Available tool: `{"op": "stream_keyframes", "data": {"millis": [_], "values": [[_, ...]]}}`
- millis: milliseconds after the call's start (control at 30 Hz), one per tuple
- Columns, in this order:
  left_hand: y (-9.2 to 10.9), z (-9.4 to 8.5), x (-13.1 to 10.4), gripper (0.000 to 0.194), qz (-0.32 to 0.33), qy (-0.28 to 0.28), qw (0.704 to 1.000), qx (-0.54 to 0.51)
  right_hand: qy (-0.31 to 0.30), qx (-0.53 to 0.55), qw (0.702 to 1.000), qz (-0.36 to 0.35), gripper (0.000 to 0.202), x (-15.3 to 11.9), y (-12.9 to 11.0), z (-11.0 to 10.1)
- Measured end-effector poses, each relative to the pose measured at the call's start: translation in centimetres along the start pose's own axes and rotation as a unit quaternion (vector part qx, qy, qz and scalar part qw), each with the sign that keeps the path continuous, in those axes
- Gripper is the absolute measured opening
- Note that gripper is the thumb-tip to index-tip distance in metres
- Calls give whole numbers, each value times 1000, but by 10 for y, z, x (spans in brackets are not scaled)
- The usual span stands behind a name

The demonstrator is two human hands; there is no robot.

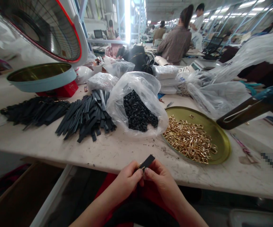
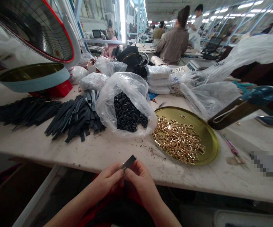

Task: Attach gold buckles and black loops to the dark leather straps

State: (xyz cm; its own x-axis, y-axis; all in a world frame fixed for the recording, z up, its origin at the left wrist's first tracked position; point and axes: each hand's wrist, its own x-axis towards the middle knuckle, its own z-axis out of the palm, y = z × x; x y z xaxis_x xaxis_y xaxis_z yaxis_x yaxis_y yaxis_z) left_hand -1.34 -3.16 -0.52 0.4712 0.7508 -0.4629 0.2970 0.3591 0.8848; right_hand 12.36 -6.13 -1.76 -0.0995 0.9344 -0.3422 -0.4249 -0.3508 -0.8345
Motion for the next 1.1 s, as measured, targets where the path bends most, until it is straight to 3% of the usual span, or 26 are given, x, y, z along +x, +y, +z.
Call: {"op": "stream_keyframes", "data": {"millis": [100,233,300,433,500,800,900,1033,1100], "values": [[-2,5,-4,21,-14,11,1000,-12,63,-155,981,-101,17,-5,9,-4],[-1,14,-14,22,47,63,996,39,107,-353,888,-274,11,-12,15,-11],[1,15,-21,23,71,71,992,82,105,-360,893,-249,14,-14,13,-11],[7,6,-26,26,65,53,984,155,51,-268,957,-102,30,-11,2,-8],[9,-1,-21,25,50,65,980,180,28,-246,965,-92,33,-5,-3,-7],[17,-16,20,29,28,90,966,242,3,-295,952,-84,31,36,-18,-14],[21,-18,25,26,54,64,974,211,26,-312,946,-88,25,48,-23,-17],[20,-21,28,27,78,41,986,139,1,-315,946,-75,20,56,-26,-15],[17,-22,31,27,74,40,989,117,10,-369,923,-109,18,55,-25,-13]]}}
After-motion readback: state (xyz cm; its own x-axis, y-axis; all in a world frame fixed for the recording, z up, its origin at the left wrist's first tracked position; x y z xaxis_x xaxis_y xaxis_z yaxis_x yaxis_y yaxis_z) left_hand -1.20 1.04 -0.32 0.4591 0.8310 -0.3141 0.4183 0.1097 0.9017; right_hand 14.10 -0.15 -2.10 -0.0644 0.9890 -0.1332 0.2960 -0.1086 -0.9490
